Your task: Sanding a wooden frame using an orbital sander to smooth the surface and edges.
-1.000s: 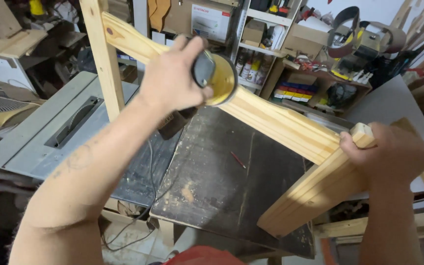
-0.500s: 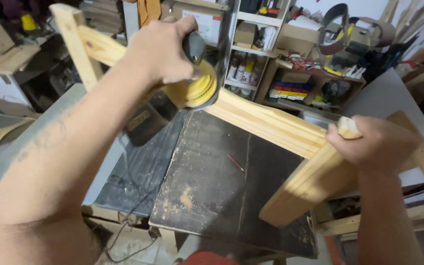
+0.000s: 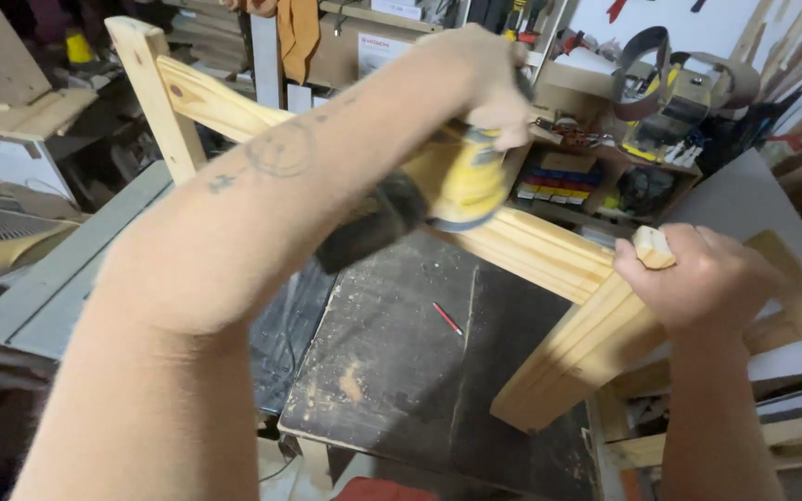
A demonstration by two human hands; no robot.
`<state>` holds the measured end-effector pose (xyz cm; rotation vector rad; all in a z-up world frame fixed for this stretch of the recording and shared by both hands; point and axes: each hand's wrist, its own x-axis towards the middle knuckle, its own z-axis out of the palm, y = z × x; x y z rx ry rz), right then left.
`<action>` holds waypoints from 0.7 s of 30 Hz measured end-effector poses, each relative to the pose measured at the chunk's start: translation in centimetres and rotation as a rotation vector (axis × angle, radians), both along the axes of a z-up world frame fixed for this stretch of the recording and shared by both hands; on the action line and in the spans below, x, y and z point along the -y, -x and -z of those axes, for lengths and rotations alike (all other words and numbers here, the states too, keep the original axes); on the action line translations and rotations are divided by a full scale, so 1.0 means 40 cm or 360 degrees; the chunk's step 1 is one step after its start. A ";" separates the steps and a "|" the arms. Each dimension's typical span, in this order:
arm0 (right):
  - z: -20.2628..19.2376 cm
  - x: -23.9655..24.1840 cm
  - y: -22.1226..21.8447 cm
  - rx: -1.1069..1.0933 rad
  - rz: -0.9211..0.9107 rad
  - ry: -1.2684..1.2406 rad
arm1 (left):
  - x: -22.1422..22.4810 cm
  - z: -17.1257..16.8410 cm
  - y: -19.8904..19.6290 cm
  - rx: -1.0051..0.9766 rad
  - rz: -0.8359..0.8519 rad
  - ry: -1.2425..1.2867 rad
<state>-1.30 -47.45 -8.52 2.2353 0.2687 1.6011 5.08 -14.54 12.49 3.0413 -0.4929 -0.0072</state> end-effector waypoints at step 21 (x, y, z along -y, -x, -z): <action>0.002 0.011 -0.043 -0.0414 -0.0636 -0.1520 | 0.070 -0.005 0.111 -0.0006 0.0310 0.0159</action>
